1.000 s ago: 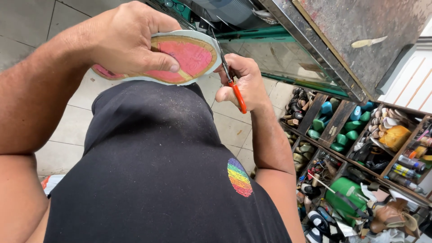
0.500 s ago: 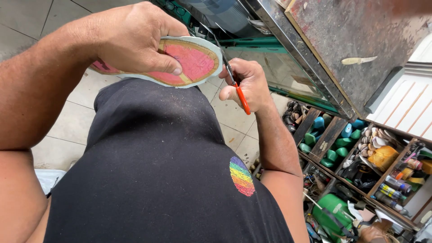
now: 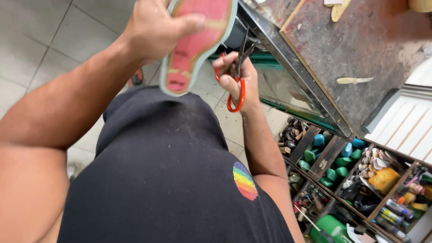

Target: Trimming the excess material from a shoe sole using scissors at a workbench.

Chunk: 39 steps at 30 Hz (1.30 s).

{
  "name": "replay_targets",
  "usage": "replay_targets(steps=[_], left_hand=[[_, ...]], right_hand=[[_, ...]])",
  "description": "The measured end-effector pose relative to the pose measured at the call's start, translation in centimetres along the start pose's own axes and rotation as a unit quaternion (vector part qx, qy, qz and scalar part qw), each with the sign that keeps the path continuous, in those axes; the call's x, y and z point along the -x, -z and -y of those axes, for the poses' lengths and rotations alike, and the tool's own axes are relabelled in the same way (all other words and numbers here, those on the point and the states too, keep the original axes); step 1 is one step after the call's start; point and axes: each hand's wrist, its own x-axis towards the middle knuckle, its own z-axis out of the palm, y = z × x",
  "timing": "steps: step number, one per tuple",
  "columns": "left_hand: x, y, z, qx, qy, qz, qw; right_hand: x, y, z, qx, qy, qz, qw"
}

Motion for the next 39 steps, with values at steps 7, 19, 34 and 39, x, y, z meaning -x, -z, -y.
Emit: replay_targets(steps=[7,19,34,39], left_hand=[[-3.7,-2.4,6.5,0.117,-0.093,-0.085,0.985],[-4.6,-0.5,5.9,0.073,-0.036,0.085,0.993],[-7.0,1.0,4.8,-0.173,-0.007,0.193,0.966],[-7.2,0.9,5.3,-0.173,-0.008,0.192,0.966]], right_hand=[[-0.9,-1.9,-3.4,-0.058,-0.039,-0.066,0.995],[-0.7,-0.2,-3.9,0.005,-0.004,0.001,1.000],[-0.6,-0.8,-1.7,0.080,-0.060,0.038,0.994],[-0.5,-0.9,-2.2,0.084,-0.051,0.030,0.995]])
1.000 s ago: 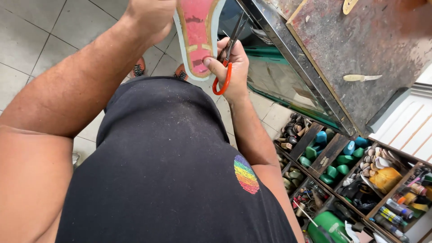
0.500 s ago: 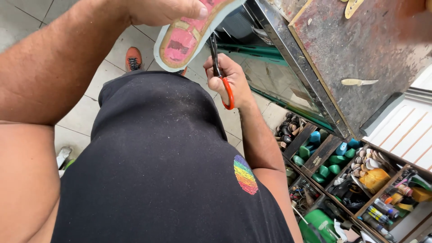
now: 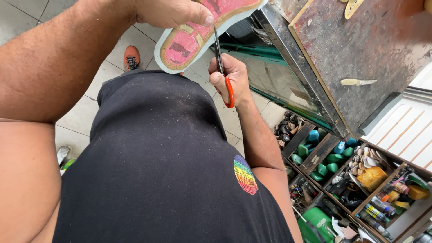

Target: Trimming the excess material from a shoe sole using scissors at a workbench.

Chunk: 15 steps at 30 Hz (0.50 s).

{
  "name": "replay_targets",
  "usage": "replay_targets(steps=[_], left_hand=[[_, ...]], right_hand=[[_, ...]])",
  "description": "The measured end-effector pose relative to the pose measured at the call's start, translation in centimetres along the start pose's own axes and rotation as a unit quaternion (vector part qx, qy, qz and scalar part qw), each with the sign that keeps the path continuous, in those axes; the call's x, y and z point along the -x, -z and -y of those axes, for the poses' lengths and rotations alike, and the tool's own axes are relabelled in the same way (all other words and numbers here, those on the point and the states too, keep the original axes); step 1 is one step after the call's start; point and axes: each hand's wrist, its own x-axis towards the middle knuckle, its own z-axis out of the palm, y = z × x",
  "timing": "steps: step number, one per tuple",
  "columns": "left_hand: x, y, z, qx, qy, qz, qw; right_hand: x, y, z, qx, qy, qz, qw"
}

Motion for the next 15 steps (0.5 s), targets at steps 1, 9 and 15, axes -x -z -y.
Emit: replay_targets(steps=[1,9,15], left_hand=[[-0.1,-0.1,0.1,0.008,-0.002,0.003,1.000],[-0.2,0.1,1.4,0.010,0.026,0.004,1.000],[0.8,0.1,0.2,-0.077,-0.032,-0.012,0.996]], right_hand=[[0.1,0.0,-0.3,0.002,0.000,-0.003,1.000],[0.7,0.6,-1.2,-0.046,-0.007,0.060,0.997],[0.2,0.3,-0.9,-0.068,-0.021,0.017,0.997]])
